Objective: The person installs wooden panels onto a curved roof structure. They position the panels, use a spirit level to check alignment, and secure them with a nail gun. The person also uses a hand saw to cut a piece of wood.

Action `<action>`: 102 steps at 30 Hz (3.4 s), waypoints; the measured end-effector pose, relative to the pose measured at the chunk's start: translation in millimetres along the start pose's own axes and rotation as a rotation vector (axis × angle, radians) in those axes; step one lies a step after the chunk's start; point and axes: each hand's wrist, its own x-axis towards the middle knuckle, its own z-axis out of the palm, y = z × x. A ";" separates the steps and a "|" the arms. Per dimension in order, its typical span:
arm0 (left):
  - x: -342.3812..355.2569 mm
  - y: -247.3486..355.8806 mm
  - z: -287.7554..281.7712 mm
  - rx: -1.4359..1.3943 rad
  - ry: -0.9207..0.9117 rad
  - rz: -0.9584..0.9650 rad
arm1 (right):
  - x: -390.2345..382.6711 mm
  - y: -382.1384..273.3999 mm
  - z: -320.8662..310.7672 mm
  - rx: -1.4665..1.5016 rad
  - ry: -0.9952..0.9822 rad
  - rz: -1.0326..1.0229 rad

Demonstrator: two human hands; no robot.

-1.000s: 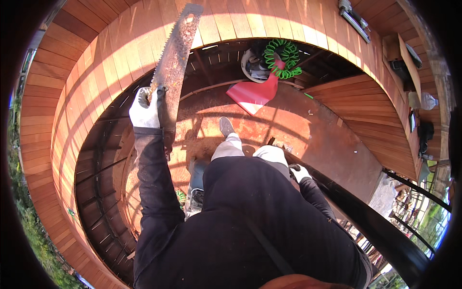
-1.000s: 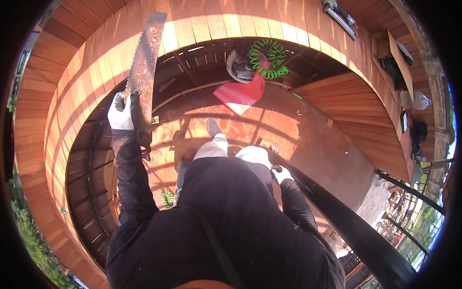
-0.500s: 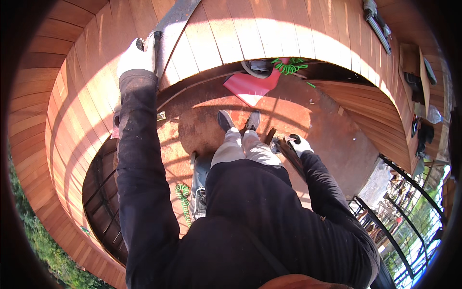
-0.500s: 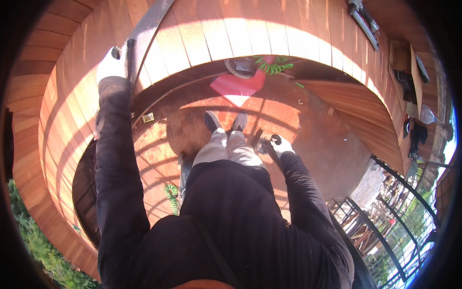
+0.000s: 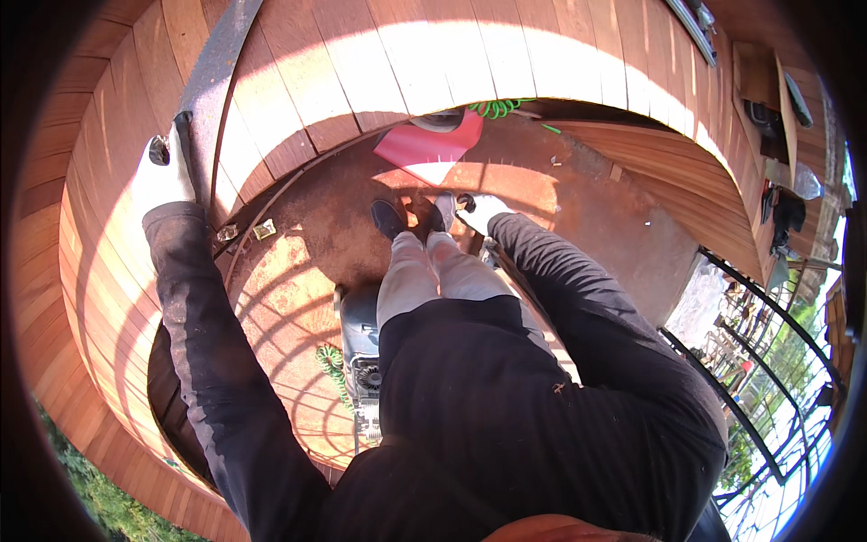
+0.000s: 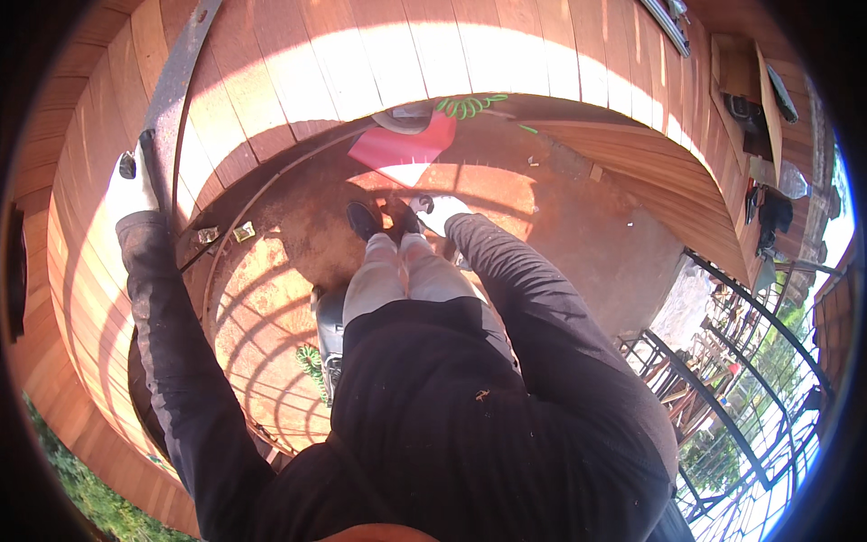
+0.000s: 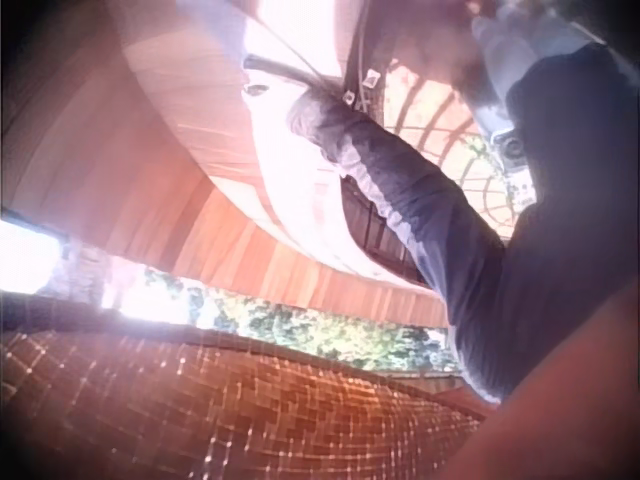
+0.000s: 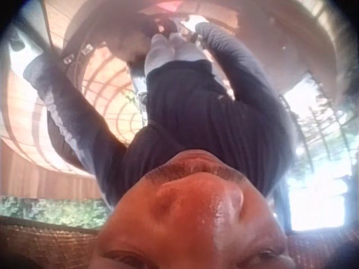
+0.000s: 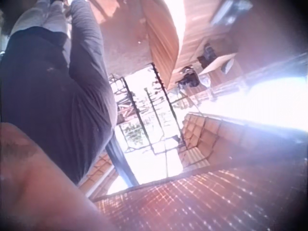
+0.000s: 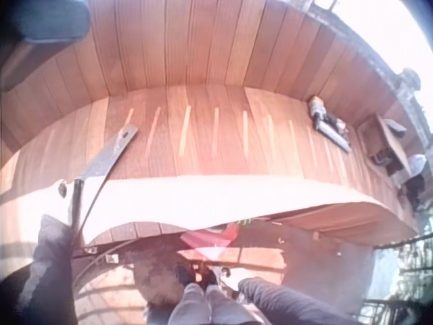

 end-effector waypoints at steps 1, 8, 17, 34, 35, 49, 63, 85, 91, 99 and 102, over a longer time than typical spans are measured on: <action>-0.6 -4.2 1.8 -0.010 0.026 0.003 | -9.7 -18.8 -22.4 -0.062 -0.037 -0.049; 11.6 -36.8 11.1 -0.174 0.033 0.040 | 133.0 24.3 17.1 -0.214 0.273 -0.253; 19.0 -31.7 2.1 -0.089 0.042 0.251 | 222.2 107.5 -48.9 -0.741 0.257 0.061; 31.4 -38.2 4.2 -0.150 0.015 0.145 | 192.9 197.2 2.8 0.243 0.572 0.276; 33.8 -42.8 4.4 -0.136 0.010 0.153 | 194.6 204.0 4.1 0.250 0.538 0.325; 17.2 -28.9 14.8 -0.184 -0.041 -0.052 | -48.0 97.6 90.0 0.412 0.151 0.029; 30.0 14.8 4.8 -0.408 -0.111 -0.015 | -165.1 276.2 122.2 0.755 0.515 0.504; -510.1 768.2 67.3 -0.871 -1.361 1.553 | -316.5 484.5 149.6 1.399 0.868 0.995; -661.6 849.3 121.6 -0.743 -1.675 1.617 | -422.8 462.6 79.3 1.635 1.278 0.766; -856.6 918.1 182.6 -0.753 -2.144 1.459 | -525.7 526.1 49.1 1.655 1.692 0.661; -917.0 946.2 190.2 -0.815 -2.179 1.473 | -534.0 604.4 66.7 1.604 1.784 0.716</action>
